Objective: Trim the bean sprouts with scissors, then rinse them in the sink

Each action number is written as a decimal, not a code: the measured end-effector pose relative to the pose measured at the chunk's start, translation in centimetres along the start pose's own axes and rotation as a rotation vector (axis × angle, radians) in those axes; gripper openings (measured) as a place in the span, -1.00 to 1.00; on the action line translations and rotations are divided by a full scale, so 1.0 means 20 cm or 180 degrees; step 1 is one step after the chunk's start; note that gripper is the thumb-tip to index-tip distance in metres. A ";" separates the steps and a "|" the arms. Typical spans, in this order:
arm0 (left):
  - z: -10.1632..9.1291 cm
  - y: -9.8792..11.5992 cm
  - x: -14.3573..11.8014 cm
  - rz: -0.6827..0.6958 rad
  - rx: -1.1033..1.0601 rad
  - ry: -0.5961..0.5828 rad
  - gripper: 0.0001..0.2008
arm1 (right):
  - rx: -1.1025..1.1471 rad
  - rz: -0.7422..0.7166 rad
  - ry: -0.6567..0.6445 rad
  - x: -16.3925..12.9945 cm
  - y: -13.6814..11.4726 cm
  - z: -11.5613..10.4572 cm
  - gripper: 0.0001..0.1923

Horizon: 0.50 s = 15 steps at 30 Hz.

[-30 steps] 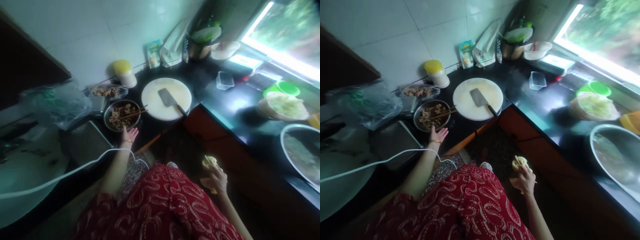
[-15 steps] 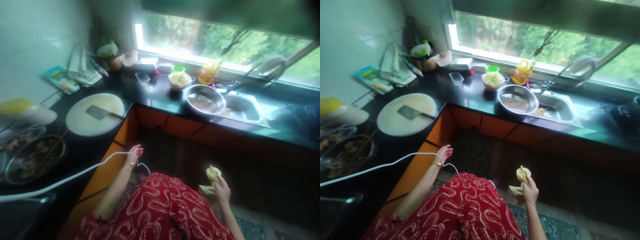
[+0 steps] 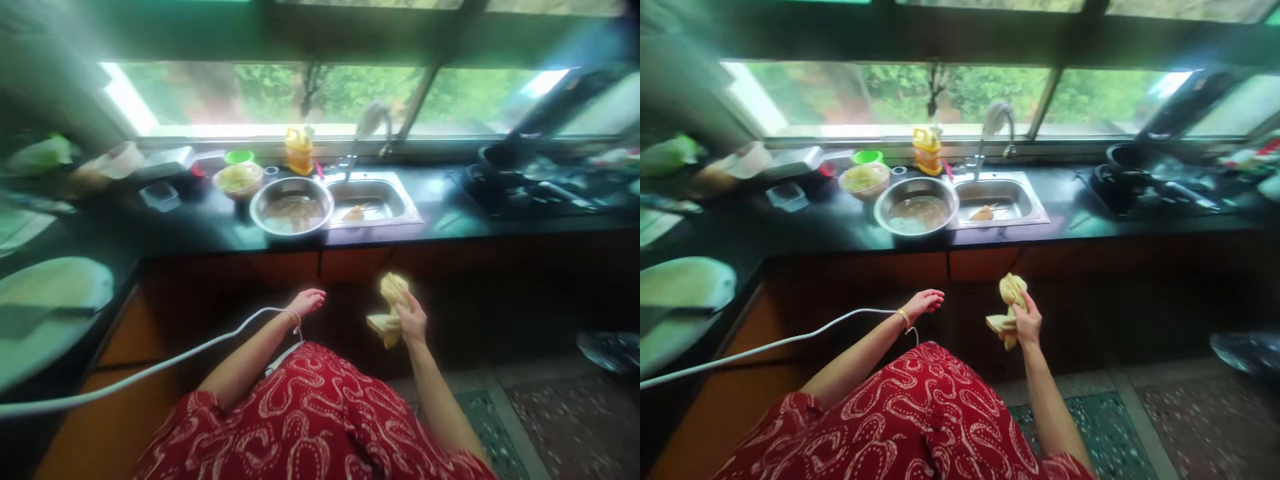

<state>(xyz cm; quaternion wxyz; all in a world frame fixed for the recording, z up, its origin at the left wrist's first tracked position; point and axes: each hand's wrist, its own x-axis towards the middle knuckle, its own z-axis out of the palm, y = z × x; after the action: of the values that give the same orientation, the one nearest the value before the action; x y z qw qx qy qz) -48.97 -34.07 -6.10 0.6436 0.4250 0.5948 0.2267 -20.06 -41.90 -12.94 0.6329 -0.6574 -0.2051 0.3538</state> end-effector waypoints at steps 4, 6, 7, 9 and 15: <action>0.26 0.33 0.33 0.0381 0.0252 -0.0433 -0.74 | 0.0922 -0.0439 -0.0169 0.40 -0.34 0.19 -0.26; 0.36 0.57 0.55 0.0794 0.0392 -0.0487 -0.70 | 0.1286 -0.0646 -0.0264 0.63 -0.46 0.27 -0.25; 0.40 0.71 0.68 0.1079 0.0497 -0.0443 -0.70 | 0.1402 -0.0717 -0.0330 0.74 -0.51 0.31 -0.25; 0.46 1.01 0.96 0.1773 0.0812 -0.0221 -0.74 | 0.1496 -0.0771 -0.0439 0.97 -0.57 0.39 -0.30; 0.49 1.76 1.84 0.2613 0.1693 0.0774 -0.73 | 0.1351 -0.0578 -0.0614 1.59 -0.61 0.62 -0.52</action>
<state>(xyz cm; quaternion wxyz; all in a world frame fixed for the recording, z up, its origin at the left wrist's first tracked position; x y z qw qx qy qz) -25.11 11.43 0.84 0.2968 0.7437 0.4864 0.3497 -5.74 -9.06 -7.02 0.7634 -0.4519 -0.2439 0.3918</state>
